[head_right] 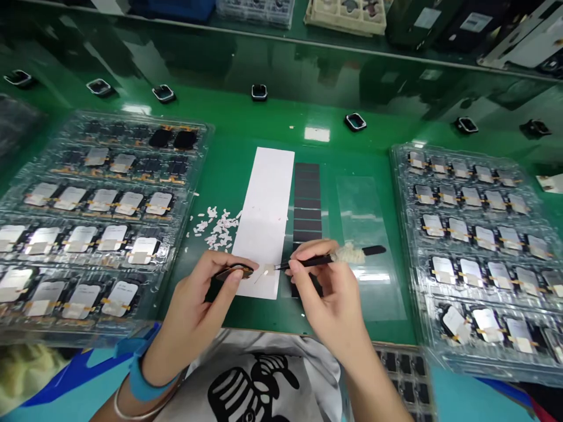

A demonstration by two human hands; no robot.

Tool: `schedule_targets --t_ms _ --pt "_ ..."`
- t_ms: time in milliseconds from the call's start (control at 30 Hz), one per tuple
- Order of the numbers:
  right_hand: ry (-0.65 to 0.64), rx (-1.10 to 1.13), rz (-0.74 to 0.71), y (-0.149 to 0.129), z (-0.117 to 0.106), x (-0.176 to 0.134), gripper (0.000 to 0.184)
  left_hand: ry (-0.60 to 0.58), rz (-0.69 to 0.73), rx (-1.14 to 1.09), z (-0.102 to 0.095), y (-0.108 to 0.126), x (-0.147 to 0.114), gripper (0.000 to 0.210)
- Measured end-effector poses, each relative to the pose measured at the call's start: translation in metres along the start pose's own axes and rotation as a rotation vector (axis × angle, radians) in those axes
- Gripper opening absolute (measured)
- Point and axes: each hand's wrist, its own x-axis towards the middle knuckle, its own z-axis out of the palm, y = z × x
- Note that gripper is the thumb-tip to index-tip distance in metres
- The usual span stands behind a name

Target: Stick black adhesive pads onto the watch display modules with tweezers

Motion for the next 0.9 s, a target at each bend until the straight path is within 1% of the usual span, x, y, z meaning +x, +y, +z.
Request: schedule_targets --t_ms 67,133,267,333,367,400,500,533,567,600,700,733,800,900 --pt "0.068 -0.03 -0.007 0.009 0.002 -0.005 0.006 -0.014 0.001 0.036 0.001 0.0 0.002 0.01" --pt "0.106 -0.044 0.017 0.014 0.004 -0.007 0.008 -0.017 -0.008 0.074 0.002 0.0 0.003 0.009" --pt "0.124 -0.056 0.101 0.015 0.009 -0.007 0.012 -0.005 -0.025 0.131 0.003 -0.001 0.005 0.005" --pt "0.147 -0.064 0.095 0.013 0.011 -0.008 0.011 0.002 -0.03 0.154 0.003 -0.003 0.005 0.004" --pt "0.17 -0.071 0.054 0.011 0.011 -0.009 0.009 0.008 -0.034 0.165 0.004 -0.003 0.005 0.004" --pt "0.206 -0.083 -0.023 0.01 0.011 -0.011 0.01 0.013 -0.036 0.172 0.004 -0.004 0.004 0.004" --pt "0.269 -0.179 -0.306 0.007 0.009 -0.016 0.021 0.042 -0.031 0.139 0.005 -0.005 0.003 0.004" --pt "0.274 -0.208 -0.371 0.006 0.009 -0.016 0.024 0.062 -0.027 0.098 0.005 -0.005 0.002 0.004" --pt "0.281 -0.216 -0.402 0.006 0.01 -0.016 0.025 0.083 -0.03 0.039 0.005 -0.005 0.002 0.004" --pt "0.3 -0.195 -0.395 0.005 0.012 -0.016 0.025 0.097 -0.041 -0.038 0.006 -0.004 0.001 0.005" --pt "0.434 0.011 -0.249 0.002 0.021 -0.012 0.019 0.084 -0.118 -0.319 0.007 0.0 0.001 0.007" --pt "0.451 0.084 -0.185 0.0 0.025 -0.01 0.016 0.061 -0.14 -0.407 0.007 0.001 0.001 0.008" --pt "0.408 0.183 -0.118 -0.005 0.033 -0.009 0.013 0.013 -0.164 -0.539 0.008 0.005 0.002 0.009" --pt "0.316 0.226 -0.134 -0.011 0.043 -0.009 0.013 -0.022 -0.194 -0.654 0.009 0.01 0.005 0.012"
